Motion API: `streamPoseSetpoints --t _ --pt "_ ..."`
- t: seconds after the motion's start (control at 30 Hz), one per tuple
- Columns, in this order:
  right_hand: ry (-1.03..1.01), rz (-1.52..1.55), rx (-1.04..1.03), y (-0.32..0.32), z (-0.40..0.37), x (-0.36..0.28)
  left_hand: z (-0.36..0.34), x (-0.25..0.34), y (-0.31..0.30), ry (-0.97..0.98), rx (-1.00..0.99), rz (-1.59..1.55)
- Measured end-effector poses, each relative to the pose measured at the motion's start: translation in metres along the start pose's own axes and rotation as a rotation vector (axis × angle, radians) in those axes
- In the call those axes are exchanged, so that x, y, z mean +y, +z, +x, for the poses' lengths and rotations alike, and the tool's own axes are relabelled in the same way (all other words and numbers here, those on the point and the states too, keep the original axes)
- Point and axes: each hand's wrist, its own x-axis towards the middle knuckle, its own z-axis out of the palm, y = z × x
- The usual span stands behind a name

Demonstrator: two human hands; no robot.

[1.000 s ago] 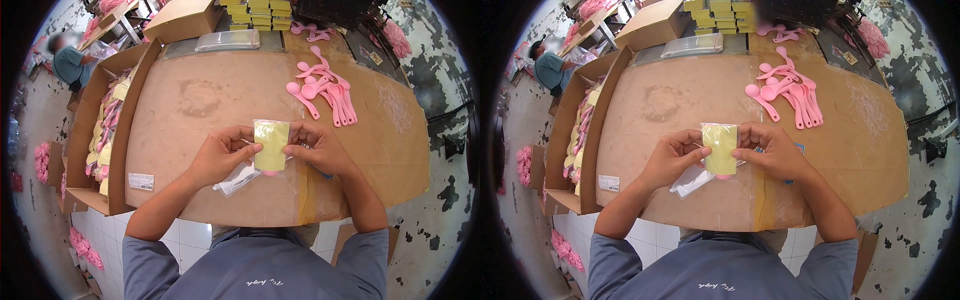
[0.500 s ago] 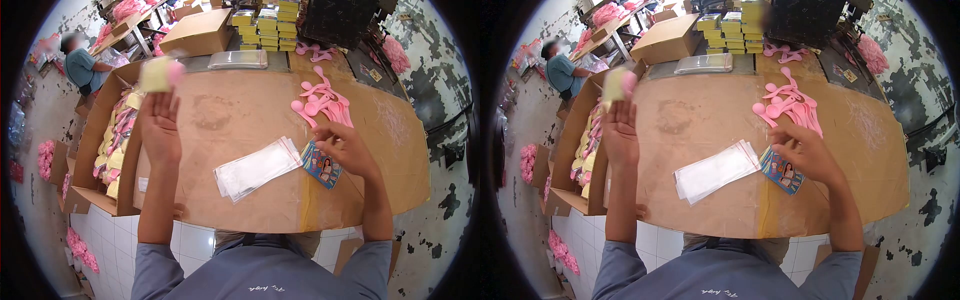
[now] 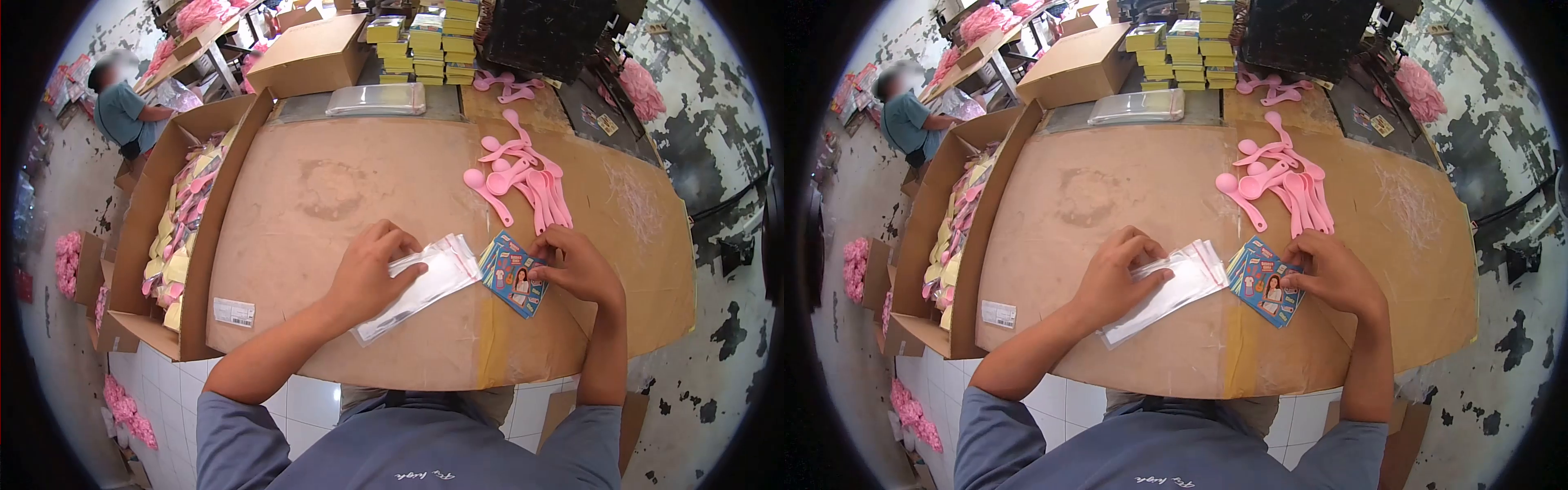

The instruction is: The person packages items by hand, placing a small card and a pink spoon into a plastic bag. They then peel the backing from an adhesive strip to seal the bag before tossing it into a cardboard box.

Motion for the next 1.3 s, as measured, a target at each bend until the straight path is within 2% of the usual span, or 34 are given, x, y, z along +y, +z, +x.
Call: streamPoseSetpoints --t 0.1,0.2,0.3,0.4,0.5,0.6,0.63,0.73,0.93,1.03,1.2,1.3 --pt "-0.048 0.025 0.052 0.0 0.001 0.006 0.003 -0.004 -0.004 -0.116 -0.062 -0.114" --pt "0.034 0.016 0.058 -0.003 0.0 0.002 0.005 0.006 -0.007 -0.258 -0.039 -0.326" --pt "0.058 0.048 0.104 -0.001 -0.002 0.003 0.004 0.002 -0.009 -0.16 -0.033 -0.231" --pt "-0.053 -0.028 0.246 0.003 0.0 0.005 0.005 0.004 -0.01 -0.011 0.013 -0.288" --pt "-0.122 0.16 0.346 0.017 0.004 -0.005 0.001 0.006 -0.004 -0.181 -0.088 -0.79" --pt "-0.147 0.352 0.304 0.04 0.007 -0.026 -0.002 0.012 -0.007 -0.294 -0.224 -0.983" --pt "-0.2 0.409 0.278 0.047 0.009 -0.027 -0.002 0.014 -0.006 -0.313 -0.209 -0.979" --pt "-0.184 0.456 0.278 0.055 0.009 -0.037 -0.004 0.018 -0.004 -0.356 -0.177 -0.977" --pt "-0.339 0.188 0.289 0.05 0.009 -0.045 -0.007 0.019 -0.004 -0.28 -0.221 -0.822" --pt "-0.366 0.255 0.427 0.053 0.011 -0.042 -0.007 0.02 -0.005 -0.248 -0.241 -0.751" --pt "-0.397 0.182 0.292 0.05 0.008 -0.049 -0.009 0.019 -0.006 -0.276 -0.203 -0.825" --pt "-0.48 0.158 0.215 0.055 0.013 -0.052 -0.009 0.026 -0.009 -0.244 -0.239 -0.673"
